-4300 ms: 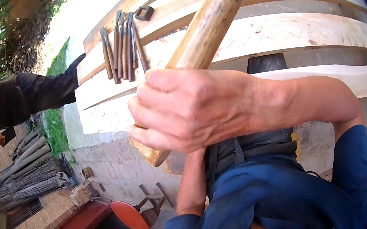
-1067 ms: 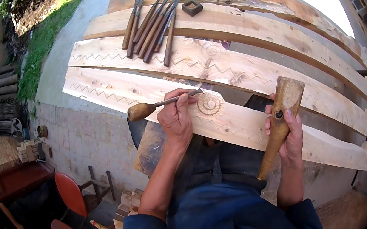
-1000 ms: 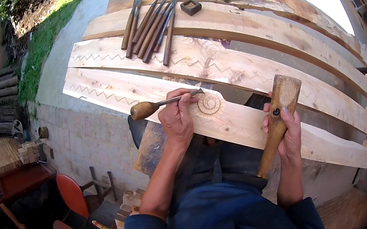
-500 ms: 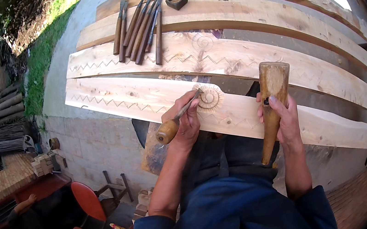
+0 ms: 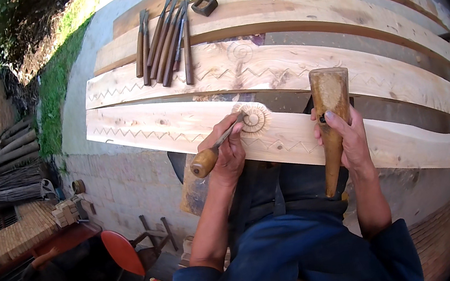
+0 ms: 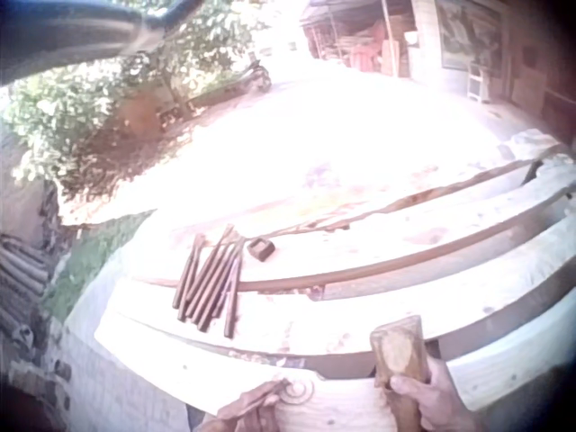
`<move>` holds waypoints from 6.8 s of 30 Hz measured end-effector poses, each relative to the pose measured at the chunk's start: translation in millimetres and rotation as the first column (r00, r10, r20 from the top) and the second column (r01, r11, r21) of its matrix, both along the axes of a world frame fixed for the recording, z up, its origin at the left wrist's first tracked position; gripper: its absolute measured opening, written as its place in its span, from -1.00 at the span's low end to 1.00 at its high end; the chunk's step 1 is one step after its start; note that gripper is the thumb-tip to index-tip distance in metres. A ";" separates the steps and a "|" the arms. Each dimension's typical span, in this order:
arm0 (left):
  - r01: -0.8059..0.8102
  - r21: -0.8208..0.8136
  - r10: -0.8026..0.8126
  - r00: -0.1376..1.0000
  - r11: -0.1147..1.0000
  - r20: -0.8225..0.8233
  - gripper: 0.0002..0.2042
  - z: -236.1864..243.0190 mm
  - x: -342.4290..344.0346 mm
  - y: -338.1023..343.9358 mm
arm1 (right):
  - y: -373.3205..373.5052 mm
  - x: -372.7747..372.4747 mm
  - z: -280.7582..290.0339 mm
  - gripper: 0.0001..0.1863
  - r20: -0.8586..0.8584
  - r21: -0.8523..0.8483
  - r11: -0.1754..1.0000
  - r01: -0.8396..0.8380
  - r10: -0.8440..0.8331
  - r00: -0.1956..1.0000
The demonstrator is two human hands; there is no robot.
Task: The person carves a decorative spiral pattern into a long wooden plank using a chisel and a wooden mallet. They repeatedly strike the chisel to deepen the design and occasionally switch to a smaller chisel for finer details.
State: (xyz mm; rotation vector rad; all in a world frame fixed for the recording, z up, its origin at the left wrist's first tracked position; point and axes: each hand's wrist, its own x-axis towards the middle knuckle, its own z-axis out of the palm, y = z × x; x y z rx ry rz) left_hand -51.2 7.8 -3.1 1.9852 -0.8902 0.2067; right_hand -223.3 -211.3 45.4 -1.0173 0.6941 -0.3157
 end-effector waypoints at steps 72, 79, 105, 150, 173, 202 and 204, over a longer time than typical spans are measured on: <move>0.114 0.203 -0.184 0.911 0.972 0.369 -0.82 24.5 9.2 -16.4 | 13.8 -7.7 72.1 -0.38 0.022 -0.944 -0.330 0.014 -0.021 1.000; 0.043 -0.141 0.003 0.952 0.989 0.306 -0.87 32.7 6.3 -16.0 | 16.5 -26.4 68.3 -0.51 0.028 -0.526 0.842 0.120 -0.124 0.992; 0.284 -0.216 -0.256 0.955 0.934 0.151 -0.39 26.4 -37.5 -107.9 | 5.3 -9.5 -3.3 -0.66 -0.147 -0.285 0.958 0.023 -0.067 0.987; 0.189 -0.389 -0.168 0.982 0.902 0.087 -0.54 28.1 -20.0 -107.3 | -7.9 21.9 75.2 -0.42 0.077 -0.989 0.097 0.109 -0.290 0.954; 0.330 -0.318 -0.231 0.922 0.889 0.311 -0.55 43.2 -37.9 -112.9 | -23.0 -28.4 33.8 -0.32 -0.131 -0.911 0.409 0.057 -0.415 0.900; 0.050 -0.305 -0.027 0.996 0.951 0.079 -0.63 24.6 -23.6 -125.1 | -17.5 -17.6 32.1 -0.29 -0.305 -0.895 0.432 -0.112 -0.407 0.861; 0.045 -0.317 -0.023 0.997 0.947 0.073 -0.64 23.9 -24.0 -125.3 | -18.6 -18.1 30.9 -0.29 -0.310 -0.894 0.431 -0.120 -0.404 0.861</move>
